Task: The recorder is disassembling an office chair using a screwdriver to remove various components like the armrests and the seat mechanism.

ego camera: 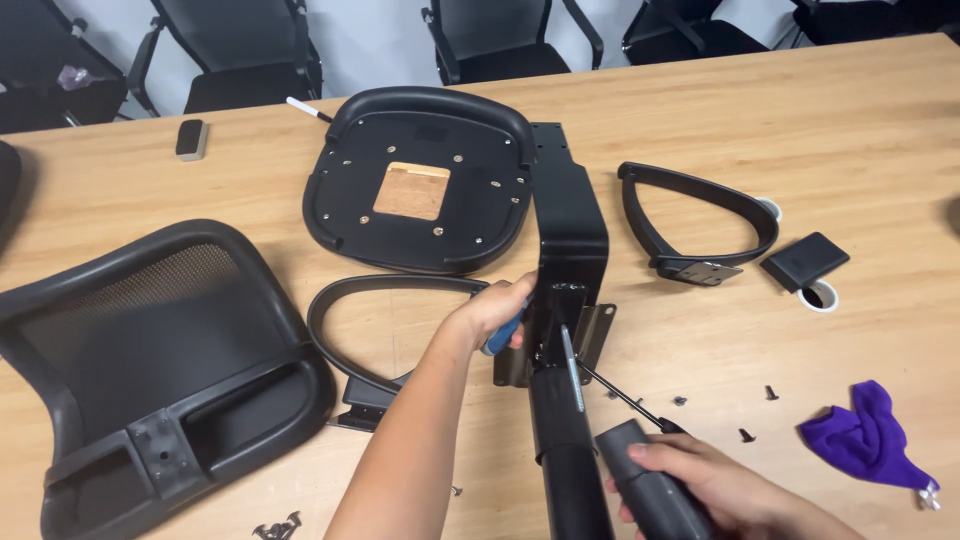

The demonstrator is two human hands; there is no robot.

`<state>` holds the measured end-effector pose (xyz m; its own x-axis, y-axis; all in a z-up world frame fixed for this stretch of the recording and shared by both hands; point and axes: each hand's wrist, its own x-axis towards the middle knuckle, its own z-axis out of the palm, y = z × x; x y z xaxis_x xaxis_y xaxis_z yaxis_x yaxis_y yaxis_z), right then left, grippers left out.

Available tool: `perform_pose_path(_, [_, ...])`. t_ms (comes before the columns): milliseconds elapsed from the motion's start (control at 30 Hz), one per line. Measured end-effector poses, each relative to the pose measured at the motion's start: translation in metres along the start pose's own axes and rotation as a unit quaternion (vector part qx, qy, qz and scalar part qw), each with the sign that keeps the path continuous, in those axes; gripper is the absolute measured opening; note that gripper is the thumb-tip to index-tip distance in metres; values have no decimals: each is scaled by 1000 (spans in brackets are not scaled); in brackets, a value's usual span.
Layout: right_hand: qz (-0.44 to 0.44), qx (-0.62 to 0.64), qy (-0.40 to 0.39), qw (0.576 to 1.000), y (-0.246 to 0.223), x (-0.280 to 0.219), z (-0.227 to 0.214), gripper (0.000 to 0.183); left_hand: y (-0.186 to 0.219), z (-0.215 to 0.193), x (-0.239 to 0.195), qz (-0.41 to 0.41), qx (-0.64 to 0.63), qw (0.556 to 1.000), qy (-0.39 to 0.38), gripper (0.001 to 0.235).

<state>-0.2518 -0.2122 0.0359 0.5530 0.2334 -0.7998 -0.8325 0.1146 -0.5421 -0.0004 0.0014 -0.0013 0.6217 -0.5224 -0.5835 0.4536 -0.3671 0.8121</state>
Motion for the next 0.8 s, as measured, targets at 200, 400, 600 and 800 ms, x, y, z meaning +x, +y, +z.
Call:
perform_pose_path(200, [-61, 129, 101, 985, -26, -12, -18, 59, 0, -2, -2, -11, 2, 1000, 8, 72])
perform_pose_path(400, [-208, 194, 102, 953, -67, 10, -36, 59, -3, 0, -1, -9, -13, 1000, 15, 69])
perform_pose_path(600, [-258, 235, 84, 933, -87, 49, -58, 50, -8, -1, 0, -7, -24, 999, 21, 68])
perform_pose_path(800, [-350, 192, 139, 906, -81, 110, -69, 48, -5, 1, -7, -14, -11, 1000, 25, 67])
